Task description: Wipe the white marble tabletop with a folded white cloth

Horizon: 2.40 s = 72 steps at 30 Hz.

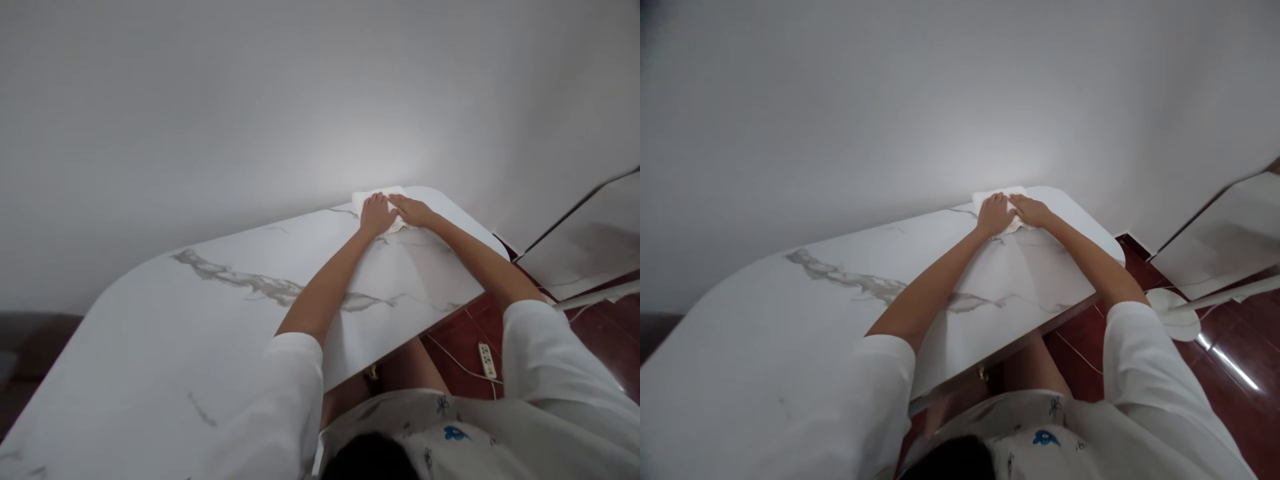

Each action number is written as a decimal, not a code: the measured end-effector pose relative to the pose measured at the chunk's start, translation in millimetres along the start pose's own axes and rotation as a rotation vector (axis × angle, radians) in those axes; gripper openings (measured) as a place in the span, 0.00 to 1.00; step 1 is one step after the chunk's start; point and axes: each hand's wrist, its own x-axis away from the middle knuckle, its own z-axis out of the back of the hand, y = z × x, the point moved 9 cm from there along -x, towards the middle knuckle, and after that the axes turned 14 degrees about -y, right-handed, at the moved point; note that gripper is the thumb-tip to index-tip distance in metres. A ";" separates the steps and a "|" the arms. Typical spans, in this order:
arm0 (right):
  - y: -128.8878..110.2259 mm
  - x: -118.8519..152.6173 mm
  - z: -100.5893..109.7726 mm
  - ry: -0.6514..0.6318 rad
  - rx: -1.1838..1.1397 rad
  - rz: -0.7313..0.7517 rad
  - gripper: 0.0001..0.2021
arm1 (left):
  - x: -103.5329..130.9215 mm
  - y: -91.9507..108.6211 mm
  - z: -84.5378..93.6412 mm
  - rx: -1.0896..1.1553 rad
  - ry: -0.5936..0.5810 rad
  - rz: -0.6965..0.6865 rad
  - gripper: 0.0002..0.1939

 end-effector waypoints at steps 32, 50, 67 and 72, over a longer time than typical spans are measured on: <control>9.4 277.4 2.2 0.141 -0.007 -0.197 0.28 | 90.4 224.3 -25.5 -0.003 0.033 -0.271 0.31; 141.9 103.5 9.1 0.152 -0.039 -0.233 0.27 | -83.9 136.7 -30.8 0.031 0.113 -0.225 0.24; -51.8 -73.0 -0.8 0.137 0.169 -0.043 0.25 | -3.9 -81.1 4.3 -0.115 -0.001 -0.103 0.21; -184.3 -122.9 -8.7 0.127 0.145 0.042 0.21 | 71.1 -183.4 21.6 -0.116 -0.084 0.176 0.17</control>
